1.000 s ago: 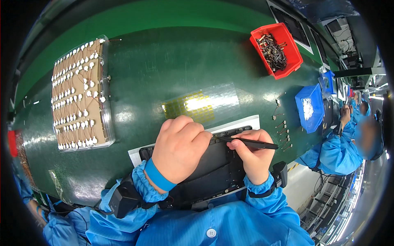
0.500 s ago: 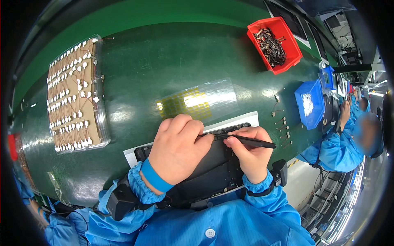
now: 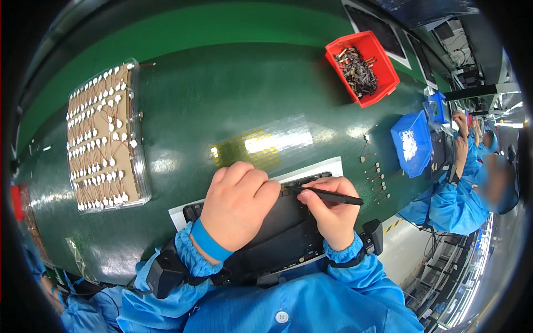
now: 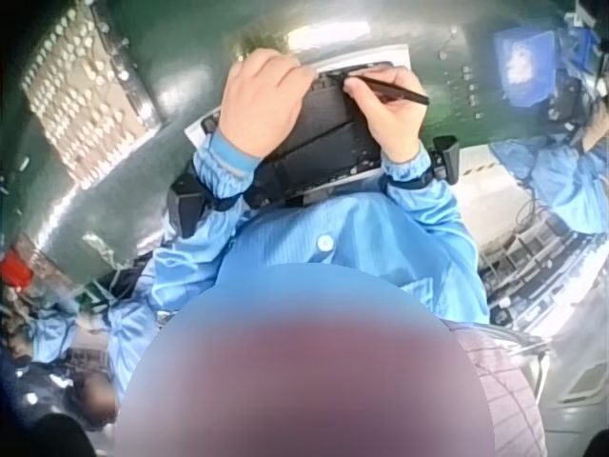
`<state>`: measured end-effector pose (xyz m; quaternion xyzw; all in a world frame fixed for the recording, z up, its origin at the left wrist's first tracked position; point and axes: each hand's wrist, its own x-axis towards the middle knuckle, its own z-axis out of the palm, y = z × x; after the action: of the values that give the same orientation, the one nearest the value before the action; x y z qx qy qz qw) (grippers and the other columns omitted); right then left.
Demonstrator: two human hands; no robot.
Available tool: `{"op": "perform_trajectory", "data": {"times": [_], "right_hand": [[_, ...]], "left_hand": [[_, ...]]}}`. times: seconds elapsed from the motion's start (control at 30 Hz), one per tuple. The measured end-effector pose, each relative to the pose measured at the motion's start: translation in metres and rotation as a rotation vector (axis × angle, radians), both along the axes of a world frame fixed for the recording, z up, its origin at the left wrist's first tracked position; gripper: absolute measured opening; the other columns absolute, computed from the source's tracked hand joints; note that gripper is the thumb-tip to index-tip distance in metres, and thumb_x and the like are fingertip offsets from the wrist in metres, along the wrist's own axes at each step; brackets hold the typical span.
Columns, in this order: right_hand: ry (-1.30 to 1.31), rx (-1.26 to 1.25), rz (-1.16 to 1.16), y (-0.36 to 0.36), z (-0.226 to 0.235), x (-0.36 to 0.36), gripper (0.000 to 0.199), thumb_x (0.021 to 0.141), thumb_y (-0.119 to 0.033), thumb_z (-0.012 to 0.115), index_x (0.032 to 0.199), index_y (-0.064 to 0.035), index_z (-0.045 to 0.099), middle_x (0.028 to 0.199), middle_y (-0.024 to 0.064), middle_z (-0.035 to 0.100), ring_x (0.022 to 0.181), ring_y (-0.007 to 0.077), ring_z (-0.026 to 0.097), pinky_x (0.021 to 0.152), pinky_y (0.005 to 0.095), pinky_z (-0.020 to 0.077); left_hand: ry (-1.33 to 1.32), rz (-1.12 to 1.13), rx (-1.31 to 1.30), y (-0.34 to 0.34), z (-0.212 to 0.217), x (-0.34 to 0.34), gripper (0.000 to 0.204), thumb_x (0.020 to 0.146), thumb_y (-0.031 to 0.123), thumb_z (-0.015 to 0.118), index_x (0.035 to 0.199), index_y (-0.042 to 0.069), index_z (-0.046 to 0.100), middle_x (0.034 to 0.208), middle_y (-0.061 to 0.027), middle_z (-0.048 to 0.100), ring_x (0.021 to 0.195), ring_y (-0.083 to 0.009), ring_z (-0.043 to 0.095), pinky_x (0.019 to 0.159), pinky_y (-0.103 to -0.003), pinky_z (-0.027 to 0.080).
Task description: The person assembles circuit board parts and adhesive labels into a laptop chassis using an electric screwdriver and tweezers, securing the components with small screws.
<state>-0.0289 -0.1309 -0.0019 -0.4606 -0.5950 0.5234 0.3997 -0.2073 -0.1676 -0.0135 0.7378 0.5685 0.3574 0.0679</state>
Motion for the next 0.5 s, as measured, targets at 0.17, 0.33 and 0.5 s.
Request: {"op": "perform_trajectory", "data": {"times": [0.17, 0.33, 0.5], "right_hand": [[-0.007, -0.024, -0.017, 0.001, -0.004, 0.002, 0.018, 0.07, 0.003, 0.07, 0.079, -0.0003, 0.054, 0.081, 0.0098, 0.061, 0.074, 0.014, 0.058, 0.066, 0.0244, 0.0466], [-0.038, 0.263, 0.01, 0.031, 0.028, 0.01, 0.01, 0.077, 0.0, 0.063, 0.079, -0.0014, 0.053, 0.081, 0.0079, 0.059, 0.074, 0.0142, 0.056, 0.067, 0.0255, 0.0446], [-0.469, 0.367, 0.018, 0.16, 0.077, 0.006, 0.015, 0.085, -0.012, 0.053, 0.082, 0.0016, 0.056, 0.074, 0.012, 0.061, 0.068, 0.0182, 0.059, 0.063, 0.0308, 0.0455]], "left_hand": [[-0.014, -0.017, -0.05, -0.002, 0.003, -0.001, 0.016, 0.063, 0.006, 0.058, 0.079, 0.009, 0.058, 0.079, -0.0025, 0.053, 0.083, -0.0223, 0.051, 0.071, -0.035, 0.041], [-0.047, -0.022, -0.051, -0.003, 0.005, -0.002, 0.02, 0.06, 0.002, 0.061, 0.079, 0.009, 0.059, 0.079, -0.0033, 0.054, 0.082, -0.0241, 0.052, 0.072, -0.037, 0.041], [-0.072, -0.047, -0.064, 0.0, 0.004, -0.001, 0.02, 0.06, 0.001, 0.061, 0.079, 0.009, 0.06, 0.08, -0.0033, 0.054, 0.083, -0.0243, 0.052, 0.072, -0.037, 0.041]]}}
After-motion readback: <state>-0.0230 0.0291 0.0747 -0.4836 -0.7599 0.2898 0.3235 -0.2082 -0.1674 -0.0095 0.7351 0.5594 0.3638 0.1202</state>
